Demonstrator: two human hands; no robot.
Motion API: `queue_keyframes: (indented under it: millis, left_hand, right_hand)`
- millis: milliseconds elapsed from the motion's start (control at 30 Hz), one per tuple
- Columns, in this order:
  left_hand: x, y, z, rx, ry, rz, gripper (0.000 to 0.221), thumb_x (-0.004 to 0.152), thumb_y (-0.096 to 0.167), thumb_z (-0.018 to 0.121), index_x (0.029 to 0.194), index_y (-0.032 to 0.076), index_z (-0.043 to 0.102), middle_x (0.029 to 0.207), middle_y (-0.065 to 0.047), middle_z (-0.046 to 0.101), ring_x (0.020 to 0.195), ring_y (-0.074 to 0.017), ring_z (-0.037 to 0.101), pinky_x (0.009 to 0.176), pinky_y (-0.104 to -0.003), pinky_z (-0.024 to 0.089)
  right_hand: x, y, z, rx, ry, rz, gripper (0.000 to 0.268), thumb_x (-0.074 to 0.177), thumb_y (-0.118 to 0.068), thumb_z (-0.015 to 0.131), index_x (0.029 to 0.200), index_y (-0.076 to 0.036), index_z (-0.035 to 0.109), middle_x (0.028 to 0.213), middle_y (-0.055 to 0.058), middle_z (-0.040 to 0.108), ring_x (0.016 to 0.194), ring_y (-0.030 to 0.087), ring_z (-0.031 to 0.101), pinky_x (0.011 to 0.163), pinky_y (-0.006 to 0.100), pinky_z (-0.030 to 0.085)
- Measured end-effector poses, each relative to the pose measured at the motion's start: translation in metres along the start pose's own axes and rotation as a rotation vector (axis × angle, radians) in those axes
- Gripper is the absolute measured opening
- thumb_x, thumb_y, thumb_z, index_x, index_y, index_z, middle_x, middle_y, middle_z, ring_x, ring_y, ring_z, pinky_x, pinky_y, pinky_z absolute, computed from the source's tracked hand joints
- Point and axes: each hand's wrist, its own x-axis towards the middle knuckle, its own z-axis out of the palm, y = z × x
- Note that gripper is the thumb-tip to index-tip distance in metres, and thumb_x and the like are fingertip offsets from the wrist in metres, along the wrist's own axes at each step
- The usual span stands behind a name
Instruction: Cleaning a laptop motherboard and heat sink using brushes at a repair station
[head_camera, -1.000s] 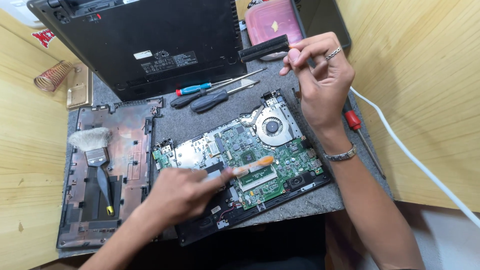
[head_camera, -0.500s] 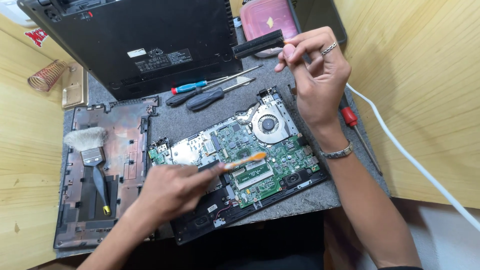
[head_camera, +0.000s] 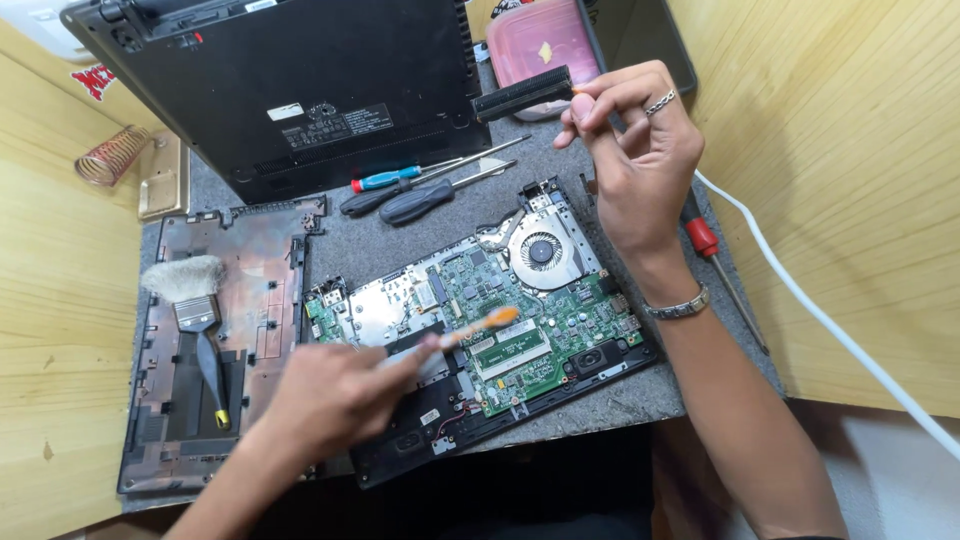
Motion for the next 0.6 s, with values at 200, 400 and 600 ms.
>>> queue_keyframes:
  millis: [200, 400, 600]
  left_hand:
    - [0.005, 0.027, -0.01, -0.097, -0.036, 0.066, 0.044, 0.097, 0.022, 0.062, 0.141, 0.023, 0.056, 0.052, 0.005, 0.048, 0.036, -0.0135, 0.043, 0.03, -0.033, 0.038]
    - [0.007, 0.022, -0.008, -0.065, 0.005, 0.041, 0.048, 0.098, 0.024, 0.059, 0.145, 0.024, 0.051, 0.048, 0.009, 0.043, 0.035, -0.0104, 0.033, 0.03, -0.03, 0.026]
    - [0.009, -0.007, -0.015, 0.0, 0.033, -0.026, 0.039, 0.103, 0.035, 0.059, 0.141, 0.027, 0.058, 0.047, 0.011, 0.045, 0.032, -0.0085, 0.034, 0.031, -0.027, 0.024]
  right_hand:
    - [0.0, 0.001, 0.001, 0.008, 0.023, 0.013, 0.021, 0.105, 0.015, 0.06, 0.091, 0.001, 0.054, 0.106, 0.017, 0.055, 0.083, 0.022, 0.066, 0.076, 0.028, 0.064]
    - [0.0, 0.0, 0.001, -0.001, 0.005, -0.017, 0.02, 0.106, 0.017, 0.059, 0.093, 0.003, 0.053, 0.105, 0.017, 0.055, 0.084, 0.023, 0.065, 0.075, 0.03, 0.065]
    - [0.0, 0.001, 0.002, -0.002, 0.009, -0.019, 0.021, 0.106, 0.017, 0.059, 0.093, 0.003, 0.052, 0.105, 0.017, 0.053, 0.084, 0.023, 0.064, 0.075, 0.031, 0.064]
